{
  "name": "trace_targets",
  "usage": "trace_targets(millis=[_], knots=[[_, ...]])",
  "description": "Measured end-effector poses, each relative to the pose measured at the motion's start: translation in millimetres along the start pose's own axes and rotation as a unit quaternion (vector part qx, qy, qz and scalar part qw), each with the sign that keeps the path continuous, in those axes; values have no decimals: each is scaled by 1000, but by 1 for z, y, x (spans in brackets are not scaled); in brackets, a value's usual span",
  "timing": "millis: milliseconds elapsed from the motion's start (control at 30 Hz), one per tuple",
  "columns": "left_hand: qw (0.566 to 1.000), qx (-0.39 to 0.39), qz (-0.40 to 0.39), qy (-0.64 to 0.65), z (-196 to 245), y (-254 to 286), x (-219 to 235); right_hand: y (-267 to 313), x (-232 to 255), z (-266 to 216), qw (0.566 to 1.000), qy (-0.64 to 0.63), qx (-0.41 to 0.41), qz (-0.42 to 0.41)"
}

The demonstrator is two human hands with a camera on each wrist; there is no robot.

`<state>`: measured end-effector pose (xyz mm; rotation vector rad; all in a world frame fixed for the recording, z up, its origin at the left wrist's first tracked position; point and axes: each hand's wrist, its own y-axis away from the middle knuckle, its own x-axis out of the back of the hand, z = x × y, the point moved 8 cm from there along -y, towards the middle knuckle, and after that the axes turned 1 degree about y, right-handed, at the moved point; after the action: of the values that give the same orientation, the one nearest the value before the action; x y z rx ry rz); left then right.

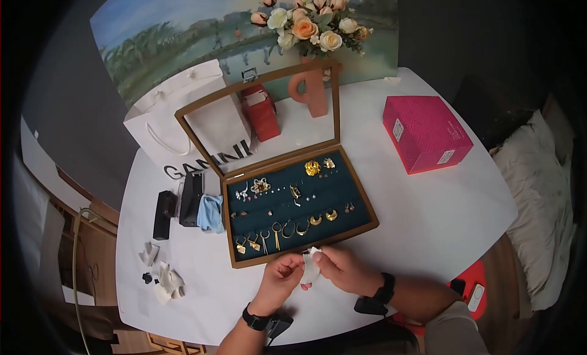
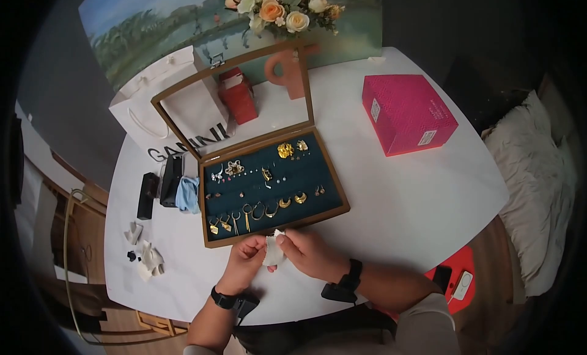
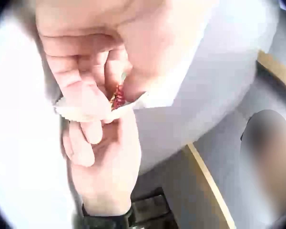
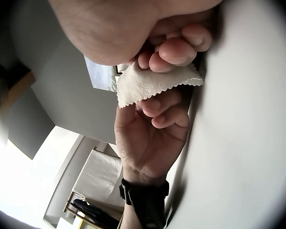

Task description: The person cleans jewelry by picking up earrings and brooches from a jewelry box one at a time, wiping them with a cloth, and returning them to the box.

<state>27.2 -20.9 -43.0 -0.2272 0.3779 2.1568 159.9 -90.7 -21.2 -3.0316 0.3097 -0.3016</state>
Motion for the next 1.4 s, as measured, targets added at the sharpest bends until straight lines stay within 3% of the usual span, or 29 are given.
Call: trace_targets(millis=[300,467,600,700,900,1033,1100,1400], knots=[[1000,-2,-4,19,-4,1,3,1,-1,5,1000,14,8,20],[999,-16,-22,20,-5,-3,4,2,-9,0,998,-50,-15,-35],[998,-35,-52,2,-2,-4,5,-2,-6,17,1000,8,6,1],[998,-33,-55,-7,2,-1,3,-3,-7,23,999,4,-34,-9],[998,-18,-57,5,0,-1,6,-10,-11,34,999,-29,-33,-24],[998,-23,-67,-1,-4,-3,7,-6,-13,19,995,-74,-60,-38],[995,-29,-96,-12,-5,-5,7,-6,-14,20,996,-65,-47,-39],[995,-31,-96,-19,-11,-7,10,-10,-12,27,998,-49,-30,-24]])
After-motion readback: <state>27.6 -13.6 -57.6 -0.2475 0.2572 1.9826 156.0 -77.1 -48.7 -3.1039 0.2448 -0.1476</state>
